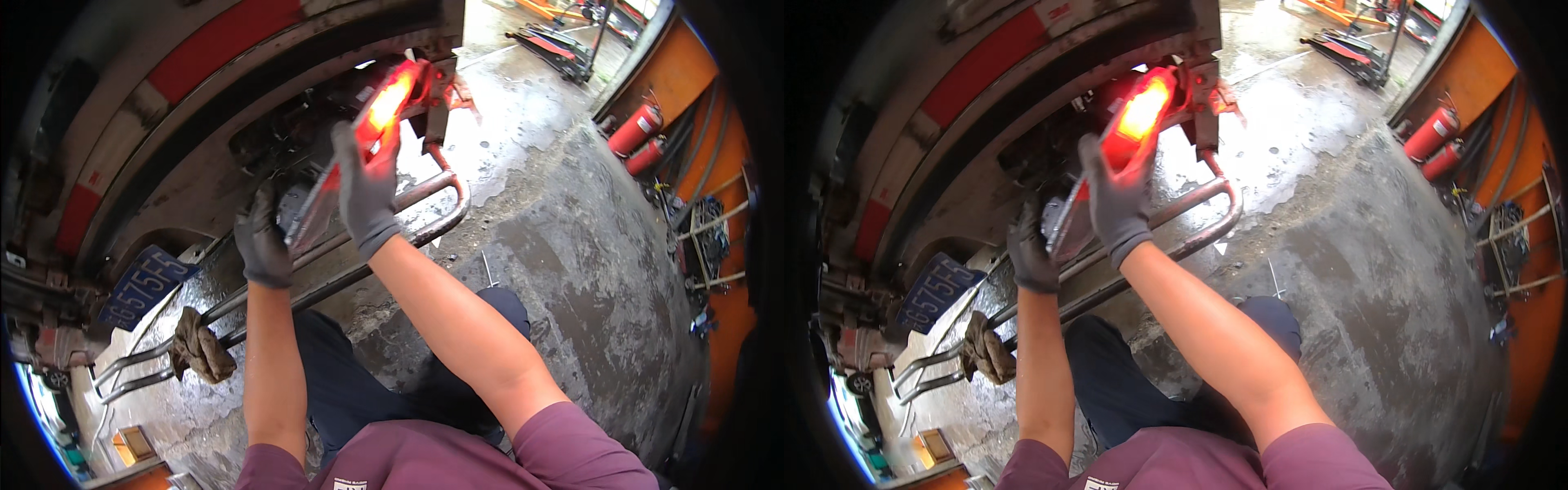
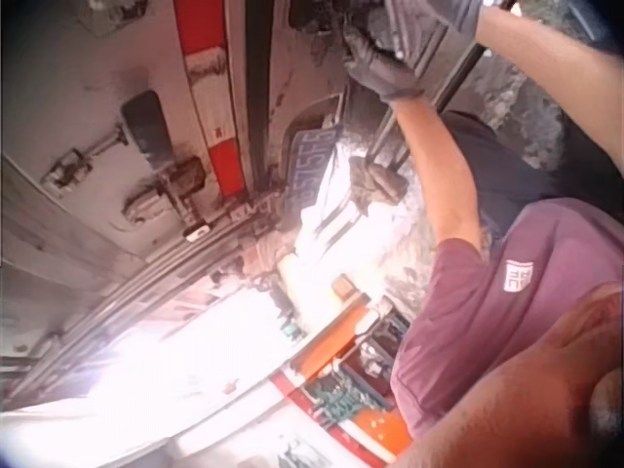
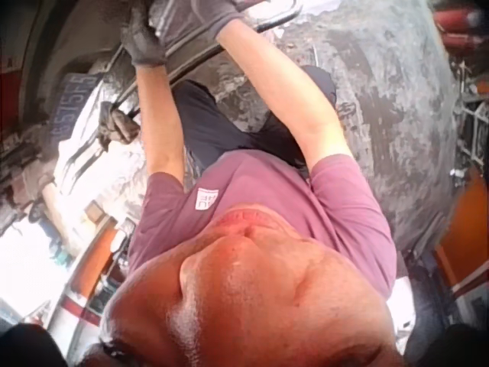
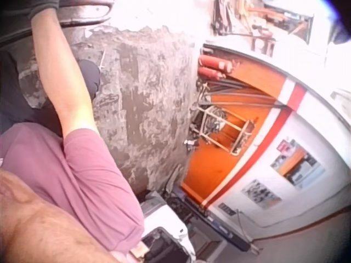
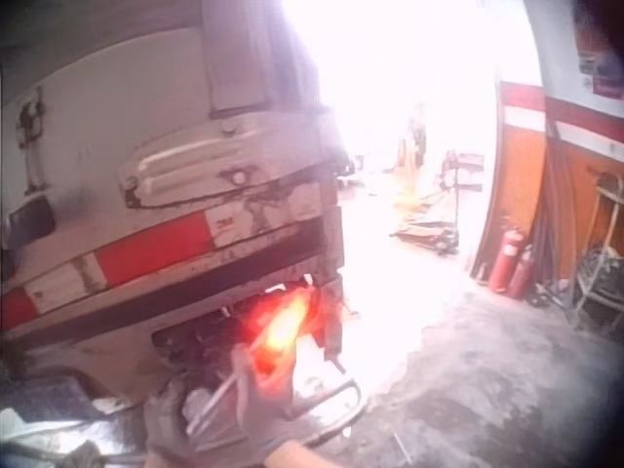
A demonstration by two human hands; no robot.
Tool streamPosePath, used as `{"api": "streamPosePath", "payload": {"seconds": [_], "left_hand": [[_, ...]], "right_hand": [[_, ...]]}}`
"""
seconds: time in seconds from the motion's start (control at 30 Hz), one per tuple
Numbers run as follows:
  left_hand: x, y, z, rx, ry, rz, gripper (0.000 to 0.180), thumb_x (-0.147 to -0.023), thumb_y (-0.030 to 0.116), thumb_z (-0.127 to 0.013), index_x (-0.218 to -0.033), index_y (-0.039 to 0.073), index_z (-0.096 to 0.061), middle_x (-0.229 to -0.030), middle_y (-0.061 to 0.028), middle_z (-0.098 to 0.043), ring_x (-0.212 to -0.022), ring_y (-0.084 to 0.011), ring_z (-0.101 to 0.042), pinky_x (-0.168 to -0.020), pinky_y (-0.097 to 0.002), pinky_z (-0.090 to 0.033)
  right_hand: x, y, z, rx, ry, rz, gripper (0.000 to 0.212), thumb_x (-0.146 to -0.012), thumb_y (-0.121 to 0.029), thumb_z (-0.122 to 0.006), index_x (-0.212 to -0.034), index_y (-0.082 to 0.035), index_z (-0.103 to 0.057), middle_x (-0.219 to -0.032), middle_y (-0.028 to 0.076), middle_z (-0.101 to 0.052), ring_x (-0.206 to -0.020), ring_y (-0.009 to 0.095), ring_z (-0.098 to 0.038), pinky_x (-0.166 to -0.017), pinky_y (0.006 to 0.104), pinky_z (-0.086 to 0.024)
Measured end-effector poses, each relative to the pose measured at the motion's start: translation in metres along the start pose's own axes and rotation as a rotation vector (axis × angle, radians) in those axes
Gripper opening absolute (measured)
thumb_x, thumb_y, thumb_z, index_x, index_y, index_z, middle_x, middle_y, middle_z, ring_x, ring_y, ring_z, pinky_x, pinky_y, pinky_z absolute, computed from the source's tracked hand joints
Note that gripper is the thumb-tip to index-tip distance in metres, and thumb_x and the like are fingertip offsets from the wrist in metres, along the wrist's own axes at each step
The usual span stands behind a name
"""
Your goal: The person installs a tail light assembly into the rear of a vehicle. They position the unit, align the bulb sockets, and connect the wiring harness to complete the installation.
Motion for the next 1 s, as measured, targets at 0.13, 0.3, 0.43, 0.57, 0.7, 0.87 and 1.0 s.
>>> {"api": "streamPosePath", "payload": {"seconds": [0.13,0.3,0.43,0.57,0.7,0.87,1.0], "left_hand": [[-0.007,-0.011,0.005,0.048,-0.016,0.199,0.039,-0.104,0.016,-0.043,-0.136,-0.002,-0.055,-0.127,-0.0149,-0.065,-0.110,-0.0240,-0.064,-0.098,-0.0357,-0.050],[-0.003,-0.021,-0.010,0.389,-0.069,0.308,0.046,-0.107,0.024,-0.038,-0.147,0.002,-0.042,-0.140,-0.0139,-0.056,-0.122,-0.0245,-0.058,-0.105,-0.0366,-0.047],[-0.002,-0.018,-0.005,0.047,-0.031,0.145,0.049,-0.106,0.031,-0.043,-0.143,0.000,-0.047,-0.139,-0.0143,-0.056,-0.123,-0.0239,-0.057,-0.106,-0.0389,-0.046],[0.001,-0.034,0.007,0.257,0.114,0.289,0.041,-0.103,0.028,-0.053,-0.129,-0.003,-0.059,-0.120,-0.0127,-0.067,-0.103,-0.0211,-0.066,-0.093,-0.0352,-0.053],[-0.001,-0.026,-0.001,0.101,0.249,0.043,0.027,-0.096,0.021,-0.064,-0.106,-0.004,-0.069,-0.101,-0.0106,-0.070,-0.089,-0.0166,-0.062,-0.083,-0.0324,-0.049],[0.006,-0.014,0.009,-0.145,0.433,-0.006,0.027,-0.093,0.020,-0.070,-0.105,-0.004,-0.069,-0.101,-0.0096,-0.070,-0.090,-0.0161,-0.061,-0.087,-0.0306,-0.046],[0.009,-0.007,0.008,-0.307,0.432,0.010,0.027,-0.093,0.013,-0.063,-0.118,0.003,-0.069,-0.111,-0.0144,-0.069,-0.102,-0.0237,-0.063,-0.093,-0.0324,-0.046]], "right_hand": [[0.014,-0.013,0.006,0.054,-0.098,-0.091,0.074,-0.090,-0.024,-0.076,-0.142,-0.001,-0.030,-0.119,0.010,-0.057,-0.109,0.013,-0.058,-0.093,0.0289,-0.049],[0.023,-0.024,0.027,0.424,-0.140,-0.105,0.094,-0.085,-0.040,-0.078,-0.147,0.004,-0.023,-0.135,0.019,-0.052,-0.124,0.024,-0.052,-0.104,0.0352,-0.044],[0.023,-0.016,0.029,0.556,-0.123,-0.124,0.125,-0.077,-0.066,-0.074,-0.153,0.010,-0.011,-0.147,0.031,-0.043,-0.137,0.038,-0.045,-0.111,0.0397,-0.039],[0.022,-0.009,0.032,0.441,-0.202,-0.417,0.135,-0.070,-0.079,-0.070,-0.153,0.011,-0.011,-0.138,0.030,-0.053,-0.129,0.038,-0.053,-0.106,0.0395,-0.043],[0.009,0.028,0.035,0.124,-0.187,-0.314,0.077,-0.086,-0.046,-0.078,-0.135,0.003,-0.046,-0.115,0.007,-0.066,-0.102,0.012,-0.062,-0.087,0.0277,-0.051],[0.011,0.003,0.016,0.069,-0.206,-0.269,0.058,-0.090,-0.040,-0.075,-0.128,0.000,-0.055,-0.114,0.003,-0.065,-0.102,0.010,-0.059,-0.091,0.0254,-0.047],[0.014,-0.009,0.005,0.052,-0.184,-0.221,0.054,-0.092,-0.036,-0.074,-0.127,0.000,-0.055,-0.112,0.003,-0.065,-0.098,0.010,-0.058,-0.091,0.0270,-0.046]]}}
Point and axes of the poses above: each hand's wrist, its own x-axis away from the middle knuckle, its own z-axis out of the back of the hand, y = z × x, the point moved 6 cm from there along -x, towards the middle knuckle
